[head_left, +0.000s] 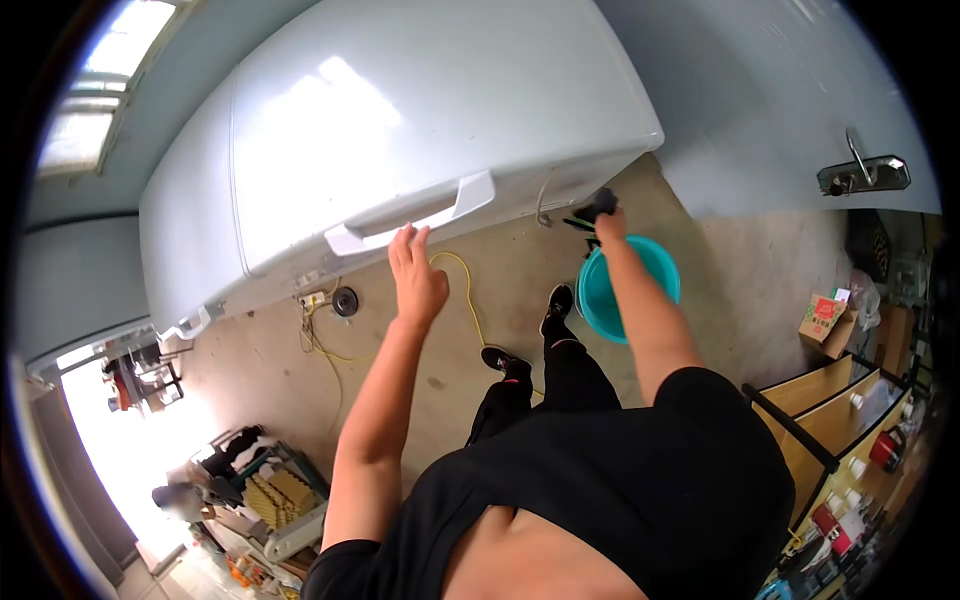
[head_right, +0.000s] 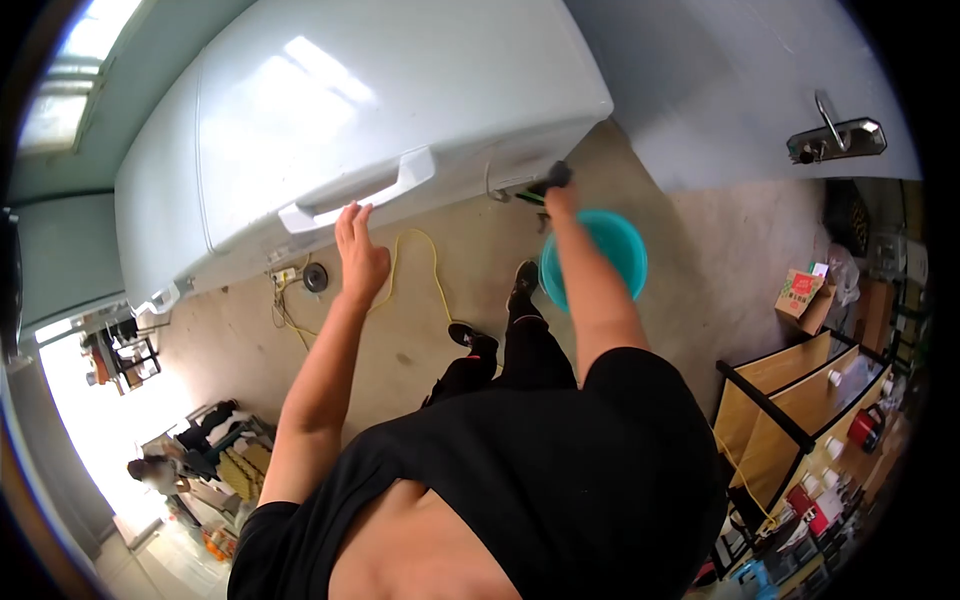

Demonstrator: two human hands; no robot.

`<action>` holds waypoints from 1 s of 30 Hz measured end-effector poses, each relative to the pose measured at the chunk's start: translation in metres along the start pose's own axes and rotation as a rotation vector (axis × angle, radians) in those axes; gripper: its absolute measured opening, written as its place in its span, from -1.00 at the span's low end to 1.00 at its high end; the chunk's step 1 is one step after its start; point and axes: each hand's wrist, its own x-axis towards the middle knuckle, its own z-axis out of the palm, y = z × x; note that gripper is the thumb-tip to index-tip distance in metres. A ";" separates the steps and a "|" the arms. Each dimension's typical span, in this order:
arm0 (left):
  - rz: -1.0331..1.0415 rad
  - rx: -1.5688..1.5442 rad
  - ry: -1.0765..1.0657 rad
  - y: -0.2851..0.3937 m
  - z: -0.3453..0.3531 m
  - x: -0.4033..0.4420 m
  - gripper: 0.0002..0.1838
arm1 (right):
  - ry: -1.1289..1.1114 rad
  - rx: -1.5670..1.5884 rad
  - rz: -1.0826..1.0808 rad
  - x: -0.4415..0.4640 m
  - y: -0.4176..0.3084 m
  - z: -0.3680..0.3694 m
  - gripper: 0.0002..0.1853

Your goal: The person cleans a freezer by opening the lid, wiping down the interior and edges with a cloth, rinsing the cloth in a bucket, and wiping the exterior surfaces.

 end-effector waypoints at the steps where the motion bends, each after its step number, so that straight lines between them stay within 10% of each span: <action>1: -0.067 -0.098 0.032 0.005 0.001 -0.023 -0.32 | 0.047 0.074 0.007 -0.013 -0.002 -0.014 -0.65; 4: -0.455 -0.520 -0.107 -0.006 0.028 -0.110 -0.40 | 0.004 0.246 0.201 -0.091 -0.031 -0.049 -0.73; 8: -1.188 -1.435 -0.309 0.017 0.007 -0.173 -0.42 | -0.730 0.679 0.659 -0.206 -0.067 -0.053 -0.75; 12: -1.443 -1.887 -0.196 0.008 -0.035 -0.189 -0.45 | -1.243 0.651 0.544 -0.306 -0.115 -0.020 -0.59; 18: -1.127 -1.849 0.098 -0.025 -0.064 -0.228 -0.65 | -1.493 0.039 0.169 -0.368 -0.126 0.025 -0.55; 20: -1.218 -1.800 0.192 -0.035 -0.073 -0.245 -0.68 | -1.327 -0.394 -0.605 -0.376 -0.124 0.036 -0.59; 26: -0.929 -1.879 0.476 -0.052 -0.101 -0.297 -0.62 | -1.127 -0.435 -0.951 -0.407 -0.137 0.052 -0.65; 30: -0.876 -1.243 0.552 -0.076 -0.110 -0.326 -0.71 | -1.060 -0.311 -0.940 -0.417 -0.180 0.064 -0.77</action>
